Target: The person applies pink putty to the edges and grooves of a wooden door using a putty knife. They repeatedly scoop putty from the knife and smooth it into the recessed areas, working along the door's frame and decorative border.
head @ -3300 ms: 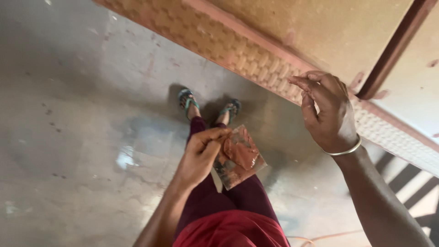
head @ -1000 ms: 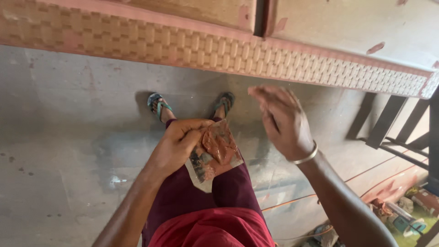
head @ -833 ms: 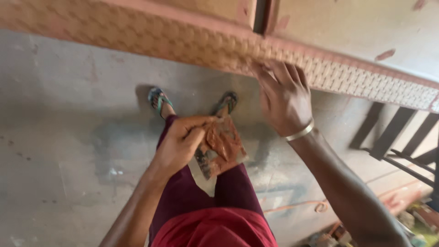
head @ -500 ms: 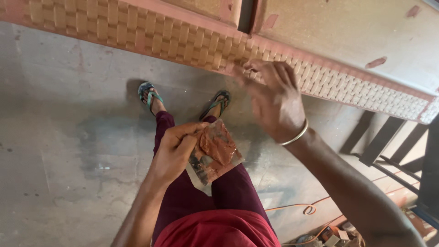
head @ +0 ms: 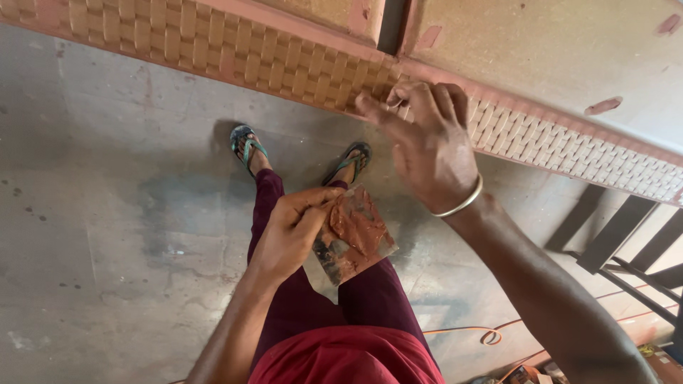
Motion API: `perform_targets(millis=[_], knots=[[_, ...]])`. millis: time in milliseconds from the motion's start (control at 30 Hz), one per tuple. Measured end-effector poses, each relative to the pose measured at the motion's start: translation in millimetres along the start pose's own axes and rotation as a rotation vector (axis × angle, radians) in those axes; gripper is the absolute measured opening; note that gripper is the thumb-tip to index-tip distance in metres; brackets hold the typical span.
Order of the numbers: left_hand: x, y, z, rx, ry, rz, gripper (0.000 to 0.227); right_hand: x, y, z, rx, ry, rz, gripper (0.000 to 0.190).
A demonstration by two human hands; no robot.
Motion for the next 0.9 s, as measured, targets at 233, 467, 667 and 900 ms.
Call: perform_targets(millis=[233, 467, 667, 900], knots=[[-5, 0, 4, 0.042, -0.029, 0.025, 0.037, -10, 2, -10, 0.074, -0.040, -0.064, 0.051], [-14, -9, 11, 0.014, -0.054, -0.029, 0.040, -8, 26, -27, -0.082, -0.258, -0.066, 0.053], [-20, -25, 42, -0.135, -0.227, -0.093, 0.035, -18, 102, -54, -0.178, -0.223, -0.102, 0.047], [-26, -41, 86, -0.143, -0.263, -0.025, 0.035, 59, 145, -46, -0.011, -0.529, 0.140, 0.054]])
Point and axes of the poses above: each hand's wrist, its own y-axis away from the middle knuckle, its own z-axis out of the palm, x = y × z, the point moved 5 cm from there along -y, towards the middle knuckle, and after that the axes turned 2 degrees about z, right-handed, at the moved point
